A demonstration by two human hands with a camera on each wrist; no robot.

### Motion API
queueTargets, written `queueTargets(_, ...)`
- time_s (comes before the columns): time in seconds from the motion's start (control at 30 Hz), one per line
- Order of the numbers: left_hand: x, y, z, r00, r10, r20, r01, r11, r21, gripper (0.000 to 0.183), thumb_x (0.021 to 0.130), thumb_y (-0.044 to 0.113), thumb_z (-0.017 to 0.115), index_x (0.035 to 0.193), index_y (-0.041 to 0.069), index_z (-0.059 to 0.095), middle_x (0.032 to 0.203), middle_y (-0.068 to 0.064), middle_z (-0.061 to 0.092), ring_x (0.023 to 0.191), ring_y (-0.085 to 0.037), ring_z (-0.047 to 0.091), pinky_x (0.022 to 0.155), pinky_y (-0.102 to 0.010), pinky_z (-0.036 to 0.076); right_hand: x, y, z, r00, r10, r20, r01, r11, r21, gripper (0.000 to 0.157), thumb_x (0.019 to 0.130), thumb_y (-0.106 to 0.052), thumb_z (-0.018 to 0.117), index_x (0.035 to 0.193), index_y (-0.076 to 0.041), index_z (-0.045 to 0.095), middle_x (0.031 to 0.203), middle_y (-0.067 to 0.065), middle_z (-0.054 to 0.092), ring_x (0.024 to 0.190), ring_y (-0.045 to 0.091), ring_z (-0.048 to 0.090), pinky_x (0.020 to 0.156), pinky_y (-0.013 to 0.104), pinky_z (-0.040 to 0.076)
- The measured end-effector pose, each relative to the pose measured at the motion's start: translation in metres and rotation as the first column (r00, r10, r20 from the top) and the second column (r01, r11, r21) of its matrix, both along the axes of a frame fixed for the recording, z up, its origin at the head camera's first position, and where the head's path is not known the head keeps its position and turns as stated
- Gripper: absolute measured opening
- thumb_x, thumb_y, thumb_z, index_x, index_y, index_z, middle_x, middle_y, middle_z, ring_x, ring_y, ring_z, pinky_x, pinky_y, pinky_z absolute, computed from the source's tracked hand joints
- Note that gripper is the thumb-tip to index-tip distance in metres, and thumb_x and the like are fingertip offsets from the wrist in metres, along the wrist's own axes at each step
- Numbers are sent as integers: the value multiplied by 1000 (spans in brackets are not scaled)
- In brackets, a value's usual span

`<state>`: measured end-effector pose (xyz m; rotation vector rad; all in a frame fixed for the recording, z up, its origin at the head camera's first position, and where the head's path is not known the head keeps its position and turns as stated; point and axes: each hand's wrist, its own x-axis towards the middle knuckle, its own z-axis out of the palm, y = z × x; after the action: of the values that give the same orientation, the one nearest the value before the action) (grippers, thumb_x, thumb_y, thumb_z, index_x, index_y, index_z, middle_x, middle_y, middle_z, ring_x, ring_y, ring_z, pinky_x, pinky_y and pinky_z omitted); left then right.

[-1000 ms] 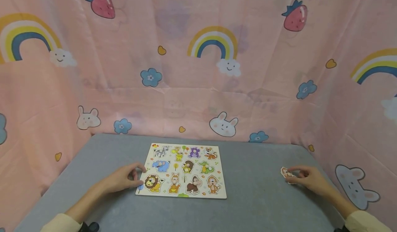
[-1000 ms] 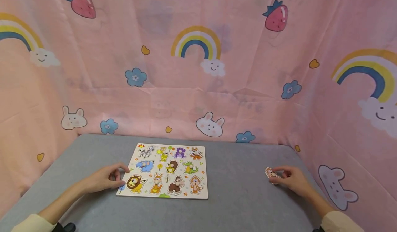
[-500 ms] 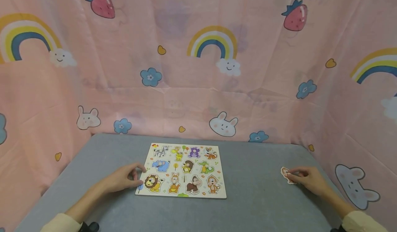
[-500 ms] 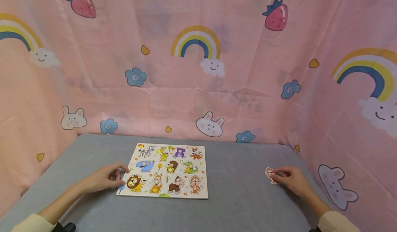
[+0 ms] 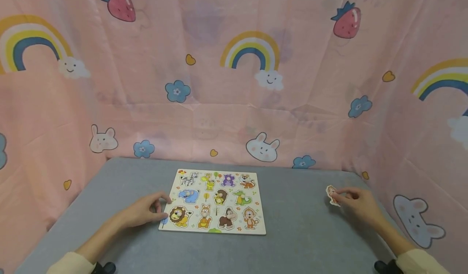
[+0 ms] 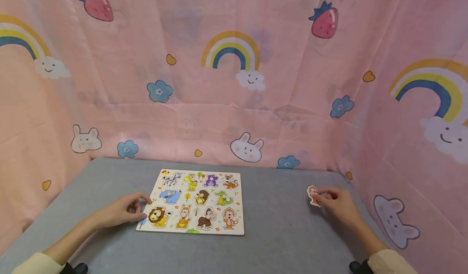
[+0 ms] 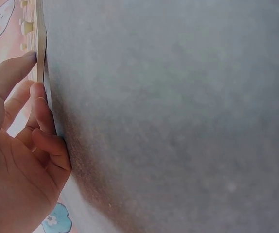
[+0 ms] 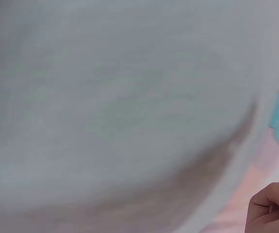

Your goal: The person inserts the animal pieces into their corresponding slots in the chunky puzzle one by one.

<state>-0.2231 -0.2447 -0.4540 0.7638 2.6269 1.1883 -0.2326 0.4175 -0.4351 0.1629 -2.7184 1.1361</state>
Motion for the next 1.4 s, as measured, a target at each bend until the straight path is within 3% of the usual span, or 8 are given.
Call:
queueTargets(0.17,0,-1,0,1000,1,1,-1,1000,-8,34,92,18,77,120,8,60,78,2,57,61,-10,48,57,-27,40,-3,-17,15,999,32,-43,-33,999,-21,35,95,-30,75,113,0,74,59,-4,33,50,9,28,46,33,31)
queueTargets(0.3,1,0,1,1000,6,9,-6,1000,-17,34,92,20,77,120,9,60,79,2,57,61,-10,48,57,-27,39,-2,-34,18,995,80,-55,-83,995,-53,30,94,-26,76,110,-1,75,58,-3,32,50,9,26,44,32,31)
queueTargets(0.73,-1,0,-4,1000,11,9,-10,1000,-4,34,92,18,78,119,9,60,79,1,56,61,-10,47,56,-27,38,-3,-91,3,988,151,24,-144,973,-182,26,91,-30,79,104,-8,78,62,-4,35,55,8,30,49,29,32)
queueTargets(1.4,-1,-1,-4,1000,12,2,-12,1000,-13,34,92,18,77,119,8,60,79,2,56,61,-9,47,56,-26,38,-11,-141,-6,961,272,-50,-277,941,-197,15,88,-19,82,97,-7,78,64,-3,40,57,8,35,50,26,30)
